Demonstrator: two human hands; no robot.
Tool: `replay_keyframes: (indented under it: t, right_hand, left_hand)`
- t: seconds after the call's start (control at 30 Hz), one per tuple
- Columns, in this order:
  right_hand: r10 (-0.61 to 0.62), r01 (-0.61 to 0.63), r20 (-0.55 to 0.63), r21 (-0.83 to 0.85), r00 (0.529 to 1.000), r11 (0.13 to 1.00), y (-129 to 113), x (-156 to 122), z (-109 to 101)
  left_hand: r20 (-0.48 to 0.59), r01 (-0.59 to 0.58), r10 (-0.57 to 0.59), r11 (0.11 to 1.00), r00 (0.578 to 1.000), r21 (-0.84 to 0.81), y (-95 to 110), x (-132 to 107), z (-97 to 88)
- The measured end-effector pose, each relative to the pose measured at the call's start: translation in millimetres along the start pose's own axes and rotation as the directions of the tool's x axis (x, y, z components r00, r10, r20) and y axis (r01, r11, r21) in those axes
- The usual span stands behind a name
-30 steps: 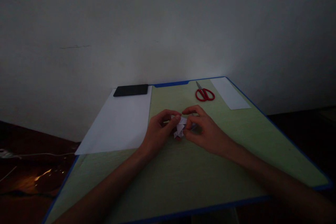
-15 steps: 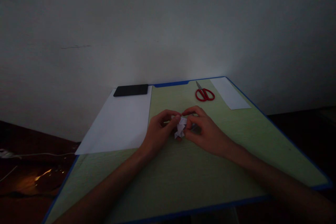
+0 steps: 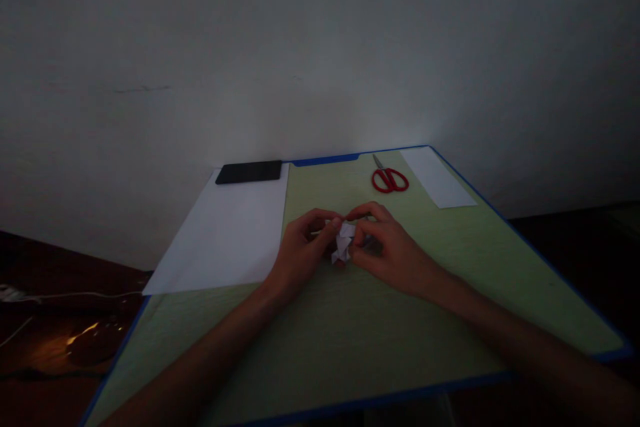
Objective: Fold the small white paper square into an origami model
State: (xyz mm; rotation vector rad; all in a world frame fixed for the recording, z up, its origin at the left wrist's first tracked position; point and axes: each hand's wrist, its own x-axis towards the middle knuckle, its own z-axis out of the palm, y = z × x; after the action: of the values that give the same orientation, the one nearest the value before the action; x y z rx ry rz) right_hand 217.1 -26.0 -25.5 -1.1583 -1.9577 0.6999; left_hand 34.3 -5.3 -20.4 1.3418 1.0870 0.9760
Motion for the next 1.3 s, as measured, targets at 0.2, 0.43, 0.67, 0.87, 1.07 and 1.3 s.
replay_keyframes:
  t: [0.2,0.43,0.67,0.87,1.07,1.3]
  right_hand:
    - [-0.006,0.006,0.003,-0.015,1.000,1.000,-0.8,-0.4,-0.6]
    - [-0.021,0.021,-0.013,-0.024,1.000,0.999,-0.4,-0.7,-0.1]
    - [-0.042,0.041,-0.029,-0.026,0.999,0.999,2.4,-0.7,-0.9]
    - [-0.053,0.052,-0.037,-0.029,0.998,0.998,2.9,0.0,-2.2]
    - [-0.056,0.052,-0.079,-0.051,0.995,0.997,3.4,-0.2,-2.8]
    - [-0.046,0.034,-0.114,-0.104,0.992,0.994,1.5,-0.5,-4.2]
  left_hand:
    - [0.003,-0.015,0.015,1.000,1.000,-0.005,-1.2,-0.1,0.2]
    - [0.004,-0.038,0.038,0.999,0.999,0.019,-2.2,1.1,0.5]
    - [-0.014,-0.026,0.026,1.000,1.000,-0.002,-2.6,1.2,0.7]
    - [0.023,-0.016,0.016,0.999,1.000,-0.038,-4.0,0.9,0.7]
    - [0.128,-0.026,0.036,0.996,0.991,-0.082,-1.3,-0.2,-3.6]
    - [0.163,-0.024,0.036,0.997,0.986,-0.075,-0.3,-1.1,-5.2]
